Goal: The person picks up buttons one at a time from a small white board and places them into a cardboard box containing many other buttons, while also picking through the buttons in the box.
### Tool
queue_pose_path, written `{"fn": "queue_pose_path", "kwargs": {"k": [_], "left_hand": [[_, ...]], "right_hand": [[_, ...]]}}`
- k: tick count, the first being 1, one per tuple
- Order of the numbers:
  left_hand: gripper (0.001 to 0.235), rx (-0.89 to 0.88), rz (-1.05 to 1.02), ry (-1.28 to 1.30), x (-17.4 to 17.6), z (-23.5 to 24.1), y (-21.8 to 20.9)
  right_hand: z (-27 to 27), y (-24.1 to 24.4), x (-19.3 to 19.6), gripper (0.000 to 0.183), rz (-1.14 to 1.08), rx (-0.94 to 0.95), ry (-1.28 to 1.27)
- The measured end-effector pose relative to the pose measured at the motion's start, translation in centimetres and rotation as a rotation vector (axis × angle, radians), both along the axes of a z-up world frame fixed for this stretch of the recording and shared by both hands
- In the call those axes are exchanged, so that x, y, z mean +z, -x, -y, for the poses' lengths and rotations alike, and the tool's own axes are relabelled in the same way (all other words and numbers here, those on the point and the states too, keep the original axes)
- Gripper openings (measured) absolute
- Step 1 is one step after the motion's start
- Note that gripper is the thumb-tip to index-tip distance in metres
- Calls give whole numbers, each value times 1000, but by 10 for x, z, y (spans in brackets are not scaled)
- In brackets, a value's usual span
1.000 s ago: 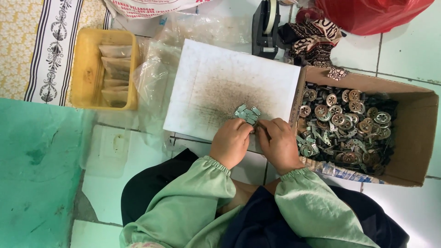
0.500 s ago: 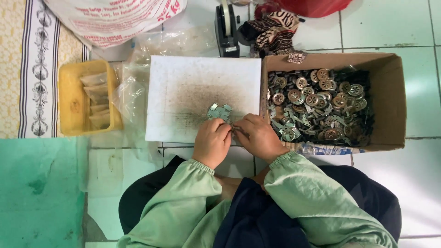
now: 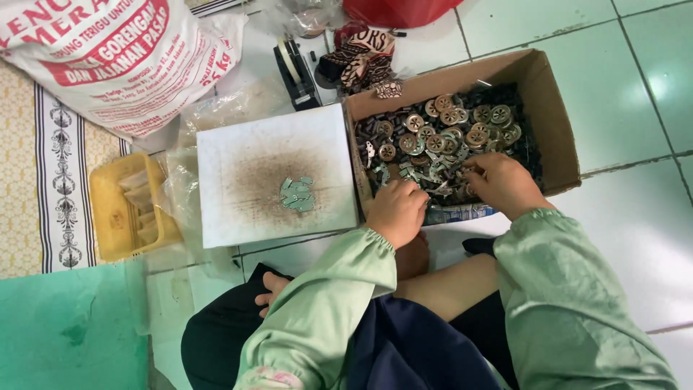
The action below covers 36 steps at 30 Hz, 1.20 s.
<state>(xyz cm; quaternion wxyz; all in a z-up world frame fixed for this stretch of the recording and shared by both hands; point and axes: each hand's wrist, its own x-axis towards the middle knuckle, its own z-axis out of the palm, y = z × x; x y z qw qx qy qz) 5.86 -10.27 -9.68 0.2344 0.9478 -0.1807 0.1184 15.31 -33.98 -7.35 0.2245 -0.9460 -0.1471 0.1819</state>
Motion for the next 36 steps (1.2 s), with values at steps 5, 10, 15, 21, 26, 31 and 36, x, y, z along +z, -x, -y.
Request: {"fn": "queue_pose_path", "kwargs": {"k": [5, 10, 15, 21, 26, 31, 36], "left_hand": [[13, 12, -176, -83, -54, -4, -20], [38, 107, -455, -130, -50, -3, -22], [61, 147, -721, -194, -34, -3, -30], [68, 129, -861, -217, -26, 0, -34], [58, 132, -812, -201, -35, -1, -33], [48, 131, -641, -96, -56, -8, -33], [38, 178, -628, 27, -35, -11, -33]], "right_hand": [[-23, -24, -40, 34, -41, 19, 49], [-55, -36, -43, 41, -56, 122, 136], [-67, -48, -65, 38, 185, 268, 362], [-75, -53, -67, 26, 207, 286, 328], [-71, -50, -62, 25, 170, 276, 259], [-70, -46, -54, 30, 4, 249, 89], [-77, -40, -49, 26, -205, 318, 151]]}}
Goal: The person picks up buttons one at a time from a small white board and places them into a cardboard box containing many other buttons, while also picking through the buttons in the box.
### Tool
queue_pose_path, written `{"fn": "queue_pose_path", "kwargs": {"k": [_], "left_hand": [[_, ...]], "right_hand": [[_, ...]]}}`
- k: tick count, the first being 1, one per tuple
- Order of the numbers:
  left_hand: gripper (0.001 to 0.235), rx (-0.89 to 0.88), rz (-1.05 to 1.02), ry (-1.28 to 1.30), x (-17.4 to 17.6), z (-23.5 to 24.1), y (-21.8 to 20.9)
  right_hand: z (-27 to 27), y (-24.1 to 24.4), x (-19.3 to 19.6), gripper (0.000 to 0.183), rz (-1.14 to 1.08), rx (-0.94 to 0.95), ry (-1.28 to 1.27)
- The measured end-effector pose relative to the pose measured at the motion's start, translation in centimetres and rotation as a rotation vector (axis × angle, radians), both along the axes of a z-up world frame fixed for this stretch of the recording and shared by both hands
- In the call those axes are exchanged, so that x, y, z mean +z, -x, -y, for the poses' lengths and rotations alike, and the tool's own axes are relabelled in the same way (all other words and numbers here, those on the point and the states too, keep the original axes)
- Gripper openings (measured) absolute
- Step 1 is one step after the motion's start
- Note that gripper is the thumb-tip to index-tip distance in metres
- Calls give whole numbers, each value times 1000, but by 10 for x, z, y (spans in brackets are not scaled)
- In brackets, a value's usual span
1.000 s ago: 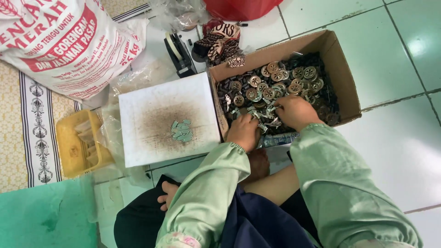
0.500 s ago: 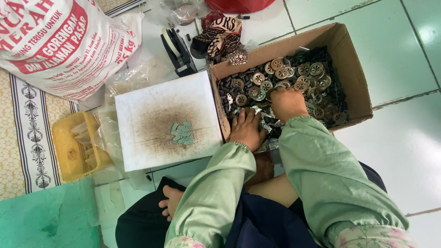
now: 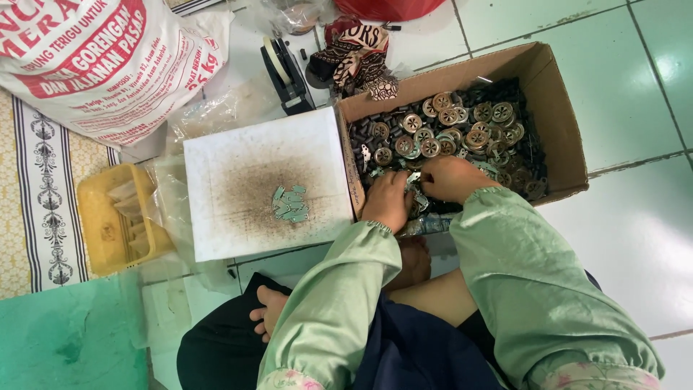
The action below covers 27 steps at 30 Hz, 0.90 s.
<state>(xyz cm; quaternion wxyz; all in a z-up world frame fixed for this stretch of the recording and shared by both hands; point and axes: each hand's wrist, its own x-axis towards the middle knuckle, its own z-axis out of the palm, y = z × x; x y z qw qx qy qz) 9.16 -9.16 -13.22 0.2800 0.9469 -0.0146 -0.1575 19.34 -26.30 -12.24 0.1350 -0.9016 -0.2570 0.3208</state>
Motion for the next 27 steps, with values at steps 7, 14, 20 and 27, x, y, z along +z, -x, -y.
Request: {"fn": "queue_pose_path", "kwargs": {"k": [7, 14, 20, 27], "left_hand": [[24, 14, 88, -4, -26, -3, 1], [28, 21, -96, -37, -24, -2, 0], [32, 9, -110, -42, -10, 0, 0], [36, 22, -125, -52, -15, 2, -2]], "right_hand": [[-6, 5, -5, 29, -33, 70, 38], [-3, 0, 23, 33, 84, -50, -78], [20, -10, -23, 37, 191, -30, 37], [18, -20, 7, 52, 173, -147, -40]]}}
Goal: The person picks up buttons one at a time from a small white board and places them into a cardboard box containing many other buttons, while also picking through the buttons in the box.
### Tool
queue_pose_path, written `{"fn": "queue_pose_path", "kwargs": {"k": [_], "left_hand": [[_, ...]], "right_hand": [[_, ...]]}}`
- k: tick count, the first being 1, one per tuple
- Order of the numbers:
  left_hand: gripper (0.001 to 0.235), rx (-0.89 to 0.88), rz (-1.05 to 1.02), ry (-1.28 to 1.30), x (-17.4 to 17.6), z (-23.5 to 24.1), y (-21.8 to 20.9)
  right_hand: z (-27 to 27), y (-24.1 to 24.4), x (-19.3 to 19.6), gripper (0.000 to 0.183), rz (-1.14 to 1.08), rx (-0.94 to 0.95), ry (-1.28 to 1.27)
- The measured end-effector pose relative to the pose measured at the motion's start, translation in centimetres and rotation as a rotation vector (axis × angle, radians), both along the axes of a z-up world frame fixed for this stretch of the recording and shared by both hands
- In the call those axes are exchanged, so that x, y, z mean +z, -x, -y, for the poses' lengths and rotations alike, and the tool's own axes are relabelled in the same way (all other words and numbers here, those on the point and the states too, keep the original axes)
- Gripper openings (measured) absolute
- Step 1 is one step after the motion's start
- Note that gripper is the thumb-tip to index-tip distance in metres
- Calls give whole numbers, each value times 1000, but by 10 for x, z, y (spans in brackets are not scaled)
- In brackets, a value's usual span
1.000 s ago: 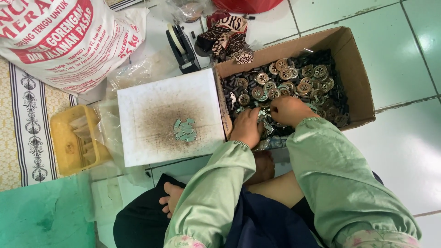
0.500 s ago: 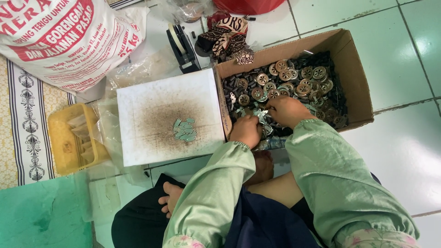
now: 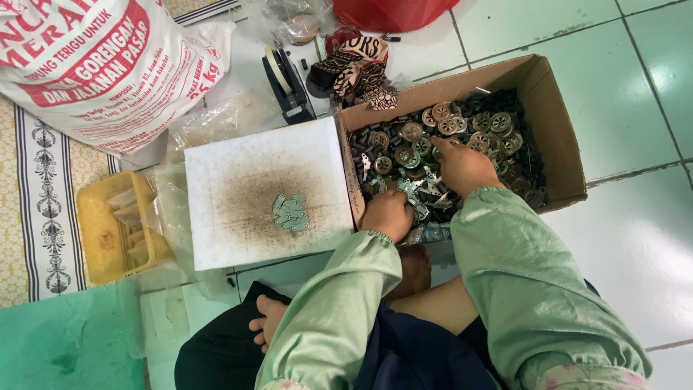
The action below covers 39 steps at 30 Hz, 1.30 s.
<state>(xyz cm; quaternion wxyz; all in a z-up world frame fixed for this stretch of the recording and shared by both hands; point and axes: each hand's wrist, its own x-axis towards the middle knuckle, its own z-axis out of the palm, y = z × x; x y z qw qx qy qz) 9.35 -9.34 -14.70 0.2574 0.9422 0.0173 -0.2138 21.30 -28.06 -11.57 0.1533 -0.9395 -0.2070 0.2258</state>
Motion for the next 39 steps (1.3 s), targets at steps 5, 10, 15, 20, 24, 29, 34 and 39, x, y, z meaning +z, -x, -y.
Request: {"fn": "queue_pose_path", "kwargs": {"k": [5, 10, 15, 20, 24, 29, 34, 39], "left_hand": [[37, -5, 16, -8, -2, 0, 0], [36, -13, 26, -21, 0, 0, 1], [35, -23, 32, -16, 7, 0, 1], [35, -25, 48, -7, -5, 0, 1], [35, -29, 59, -19, -4, 2, 3], [31, -38, 149, -1, -20, 0, 5], [23, -114, 400, -50, -33, 10, 10], [20, -131, 564, -65, -36, 11, 15]], "right_hand": [[0, -2, -3, 43, 18, -10, 7], [-4, 1, -20, 37, 43, 132, -21], [-15, 8, -7, 43, 176, 200, -21], [-23, 4, -23, 32, 351, 270, 137], [-27, 3, -50, 26, 469, 315, 250], [-29, 3, -52, 19, 480, 241, 235], [-27, 0, -61, 16, 465, 216, 250], [-23, 0, -69, 25, 371, 118, 181]]}}
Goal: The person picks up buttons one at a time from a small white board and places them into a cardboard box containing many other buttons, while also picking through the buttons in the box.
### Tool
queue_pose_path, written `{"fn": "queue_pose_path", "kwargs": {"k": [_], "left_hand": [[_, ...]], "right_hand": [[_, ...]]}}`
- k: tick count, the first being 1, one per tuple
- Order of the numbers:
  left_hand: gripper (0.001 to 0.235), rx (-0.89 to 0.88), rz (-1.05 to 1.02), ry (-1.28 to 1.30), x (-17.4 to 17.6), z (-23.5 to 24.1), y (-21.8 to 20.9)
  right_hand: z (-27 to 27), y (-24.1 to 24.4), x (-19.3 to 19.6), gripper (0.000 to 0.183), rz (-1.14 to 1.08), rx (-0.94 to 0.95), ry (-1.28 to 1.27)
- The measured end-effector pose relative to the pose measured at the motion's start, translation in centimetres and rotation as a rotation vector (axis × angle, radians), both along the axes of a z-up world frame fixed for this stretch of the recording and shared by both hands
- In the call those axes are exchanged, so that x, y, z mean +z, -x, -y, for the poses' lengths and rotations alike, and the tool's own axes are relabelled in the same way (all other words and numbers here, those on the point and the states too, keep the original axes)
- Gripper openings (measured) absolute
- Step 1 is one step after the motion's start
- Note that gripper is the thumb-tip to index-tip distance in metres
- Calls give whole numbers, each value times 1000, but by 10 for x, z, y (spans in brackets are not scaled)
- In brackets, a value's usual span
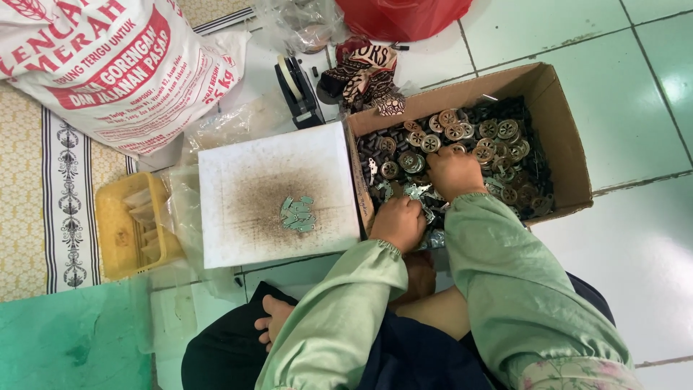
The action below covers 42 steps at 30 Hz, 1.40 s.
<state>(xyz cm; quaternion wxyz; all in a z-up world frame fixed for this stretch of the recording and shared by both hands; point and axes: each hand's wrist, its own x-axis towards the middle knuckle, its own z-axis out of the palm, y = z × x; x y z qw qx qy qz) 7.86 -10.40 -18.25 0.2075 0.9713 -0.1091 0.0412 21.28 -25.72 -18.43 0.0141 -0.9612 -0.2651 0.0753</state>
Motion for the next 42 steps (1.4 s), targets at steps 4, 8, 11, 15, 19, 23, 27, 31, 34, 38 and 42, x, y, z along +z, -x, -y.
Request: {"fn": "queue_pose_path", "kwargs": {"k": [4, 8, 11, 15, 19, 23, 27, 31, 34, 38, 42], "left_hand": [[22, 18, -63, -14, -4, 0, -1], [23, 32, -114, -4, -2, -1, -2], [23, 33, -136, -8, 5, 1, -2], [23, 45, -140, -34, 2, 2, -2], [24, 29, -152, -12, 4, 2, -2], [24, 28, -147, -2, 0, 2, -2], [21, 40, -161, -3, 7, 3, -2], [21, 37, -191, 21, 13, 2, -3], [19, 32, -212, -1, 10, 0, -6], [13, 3, -266, 52, 12, -4, -9], [12, -12, -259, 83, 19, -5, -9]], "right_hand": [[1, 3, 7, 27, -49, -45, -41], [-3, 7, 24, 29, -27, -28, 2], [-6, 8, 18, 25, 83, 36, 71], [-8, 10, 4, 15, 199, 51, 75], [-3, 14, 9, 13, 235, 61, 72], [-1, 15, 20, 13, 217, 46, 70], [4, 10, 2, 9, 277, -12, -39], [6, 9, 0, 13, 255, -26, -39], [4, 9, 7, 19, 202, -21, 33], [4, 7, 4, 15, 214, -2, 16], [10, 3, 1, 15, 219, 8, -107]]}}
